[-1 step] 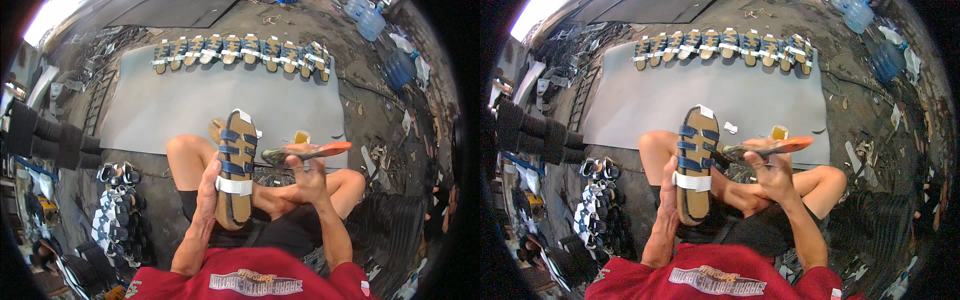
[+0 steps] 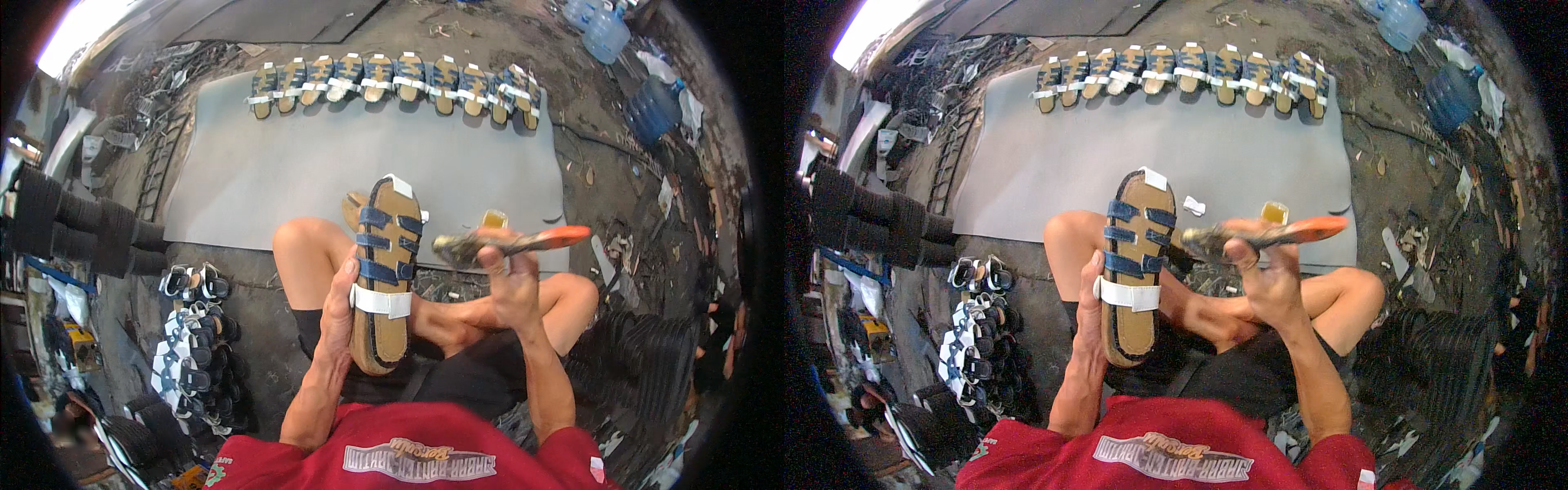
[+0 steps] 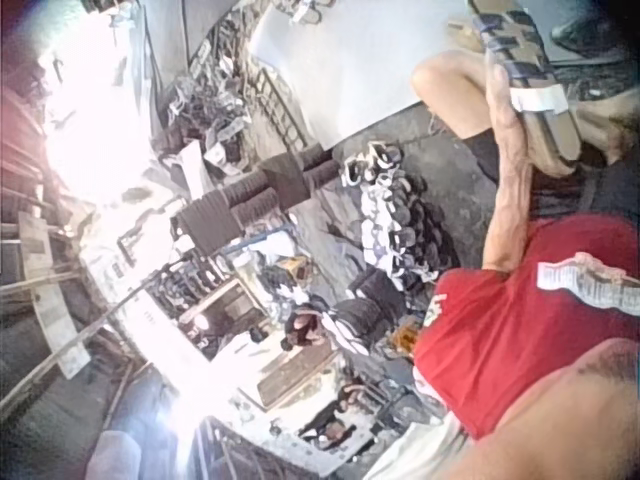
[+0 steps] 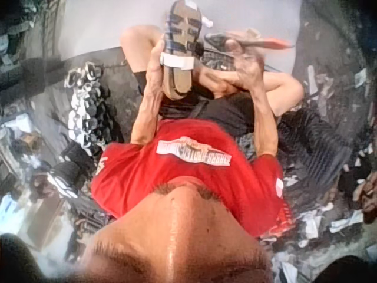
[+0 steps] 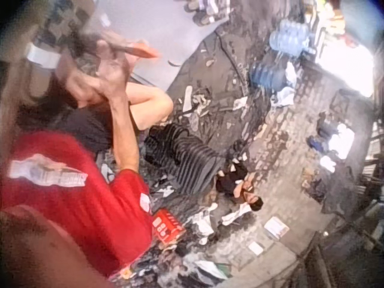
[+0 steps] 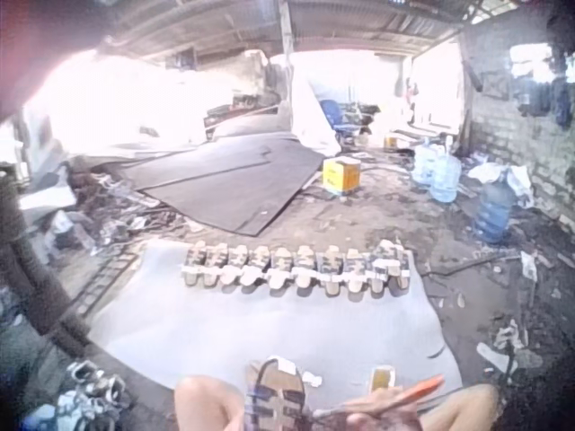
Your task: The person sits on the floor and applies glue to the soles of several sandals using a brush. They pick up each sandal, apply glue to the sole, and place it back in a row.
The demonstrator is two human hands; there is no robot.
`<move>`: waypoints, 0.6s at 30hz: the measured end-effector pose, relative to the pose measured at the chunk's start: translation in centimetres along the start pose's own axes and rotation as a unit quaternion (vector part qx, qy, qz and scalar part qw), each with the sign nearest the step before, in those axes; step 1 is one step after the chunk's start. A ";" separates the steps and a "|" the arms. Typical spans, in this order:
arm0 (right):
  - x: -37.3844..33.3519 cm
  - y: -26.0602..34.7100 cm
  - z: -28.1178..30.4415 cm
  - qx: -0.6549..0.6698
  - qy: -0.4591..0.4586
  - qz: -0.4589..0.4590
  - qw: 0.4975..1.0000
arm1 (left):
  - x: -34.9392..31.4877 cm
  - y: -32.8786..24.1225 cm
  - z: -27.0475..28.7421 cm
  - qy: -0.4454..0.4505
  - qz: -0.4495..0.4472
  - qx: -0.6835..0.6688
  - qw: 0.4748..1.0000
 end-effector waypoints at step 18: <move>2.9 4.1 -4.0 0.033 0.091 0.073 0.993 | 1.8 1.9 0.1 0.022 0.019 0.038 0.999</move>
Point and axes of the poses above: each hand's wrist, its own x-axis towards the middle knuckle, its own z-axis out of the back of the hand, y = z × x, the point moved 9 cm from there along x, towards the middle knuckle, and after that the axes turned 7 degrees about -x, right-handed, at the moved point
